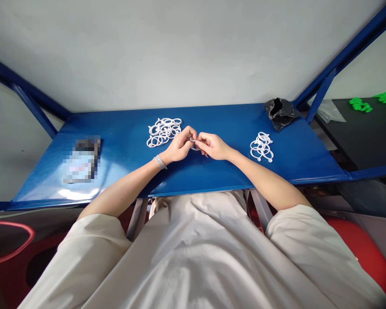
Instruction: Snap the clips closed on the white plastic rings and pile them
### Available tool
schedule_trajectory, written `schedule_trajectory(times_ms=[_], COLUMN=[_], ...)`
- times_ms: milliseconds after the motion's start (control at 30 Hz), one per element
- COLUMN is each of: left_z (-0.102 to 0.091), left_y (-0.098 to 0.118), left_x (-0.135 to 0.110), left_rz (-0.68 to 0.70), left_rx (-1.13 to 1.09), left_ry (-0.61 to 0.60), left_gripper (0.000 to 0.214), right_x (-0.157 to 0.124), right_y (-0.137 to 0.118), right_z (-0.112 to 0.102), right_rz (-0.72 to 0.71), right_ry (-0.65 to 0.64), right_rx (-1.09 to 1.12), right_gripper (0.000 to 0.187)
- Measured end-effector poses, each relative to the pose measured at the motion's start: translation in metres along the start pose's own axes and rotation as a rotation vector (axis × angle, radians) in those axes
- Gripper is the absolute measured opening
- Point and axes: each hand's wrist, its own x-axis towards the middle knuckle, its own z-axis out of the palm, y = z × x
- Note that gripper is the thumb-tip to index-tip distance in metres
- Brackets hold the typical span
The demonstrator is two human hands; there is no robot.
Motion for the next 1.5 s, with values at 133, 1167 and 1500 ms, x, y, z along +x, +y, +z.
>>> schedule_trajectory(times_ms=[133, 1167, 1500], left_z=[0.001, 0.005, 0.007], left_y=[-0.006, -0.007, -0.004], left_x=[0.000, -0.003, -0.002], left_rz=[-0.002, 0.042, 0.022], left_rx=[0.007, -0.052, -0.018], left_ry=[0.032, 0.001, 0.009], left_gripper=[0.007, 0.026, 0.030], right_x=[0.002, 0.004, 0.002], right_y=[0.006, 0.003, -0.002], right_z=[-0.004, -0.005, -0.005], right_rz=[0.015, 0.070, 0.065], right_ry=[0.016, 0.021, 0.037], right_rx=[-0.033, 0.021, -0.133], right_gripper=[0.032, 0.042, 0.035])
